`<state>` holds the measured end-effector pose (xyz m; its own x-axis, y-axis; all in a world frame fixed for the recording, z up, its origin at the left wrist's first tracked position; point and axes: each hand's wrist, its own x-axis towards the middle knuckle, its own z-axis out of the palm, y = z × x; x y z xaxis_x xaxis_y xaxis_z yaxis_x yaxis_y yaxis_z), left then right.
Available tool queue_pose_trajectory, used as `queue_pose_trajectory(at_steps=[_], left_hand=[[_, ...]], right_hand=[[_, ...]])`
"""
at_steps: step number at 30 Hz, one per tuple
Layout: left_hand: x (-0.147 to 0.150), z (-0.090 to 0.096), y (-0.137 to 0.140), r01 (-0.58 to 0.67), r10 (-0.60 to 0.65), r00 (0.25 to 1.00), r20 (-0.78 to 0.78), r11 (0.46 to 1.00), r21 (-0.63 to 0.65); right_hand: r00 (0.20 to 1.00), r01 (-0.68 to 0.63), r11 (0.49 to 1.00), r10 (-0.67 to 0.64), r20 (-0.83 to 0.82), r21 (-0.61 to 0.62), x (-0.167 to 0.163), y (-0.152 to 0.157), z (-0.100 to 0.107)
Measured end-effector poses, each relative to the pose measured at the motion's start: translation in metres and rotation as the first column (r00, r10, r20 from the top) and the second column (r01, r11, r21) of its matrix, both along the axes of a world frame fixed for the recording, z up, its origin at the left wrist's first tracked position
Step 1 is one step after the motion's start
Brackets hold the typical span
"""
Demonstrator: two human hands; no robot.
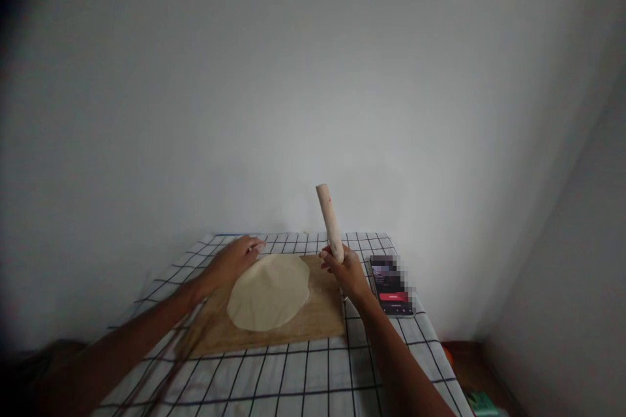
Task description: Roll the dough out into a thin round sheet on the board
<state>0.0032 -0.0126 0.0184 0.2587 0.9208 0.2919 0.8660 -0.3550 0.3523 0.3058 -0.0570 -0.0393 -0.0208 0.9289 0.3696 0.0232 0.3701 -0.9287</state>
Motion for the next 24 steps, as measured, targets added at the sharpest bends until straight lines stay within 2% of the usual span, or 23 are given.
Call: queue_pose_trajectory(at_steps=[2, 5, 8, 13, 18, 24], left_hand=[[-0.009, -0.005, 0.030, -0.001, 0.002, 1.000, 0.011, 0.997, -0.080], [-0.005, -0.015, 0.048, 0.105, -0.094, 0.994, 0.059, 0.971, -0.214], [0.002, -0.021, 0.049, 0.246, -0.209, 0.965, 0.155, 0.929, -0.277], [0.005, -0.022, 0.043, 0.367, -0.285, 0.907, 0.311, 0.897, -0.248], [0.004, -0.024, 0.044, 0.381, -0.268, 0.880, 0.391, 0.890, -0.249], [0.000, -0.021, 0.050, 0.322, -0.217, 0.909, 0.357, 0.909, -0.266]], right_hand=[[1.000, -0.010, 1.000, 0.010, 0.002, -0.003, -0.001, 0.001, -0.004], [1.000, -0.023, 1.000, 0.023, -0.002, 0.004, -0.001, 0.004, -0.009], [1.000, -0.024, 1.000, 0.024, 0.000, 0.002, 0.000, 0.005, -0.010], [1.000, -0.013, 1.000, 0.013, 0.022, -0.004, 0.000, 0.003, -0.005], [0.999, -0.021, 1.000, 0.021, 0.037, 0.003, 0.000, 0.001, -0.003], [0.999, -0.029, 1.000, 0.029, 0.042, -0.001, -0.003, 0.000, -0.004]])
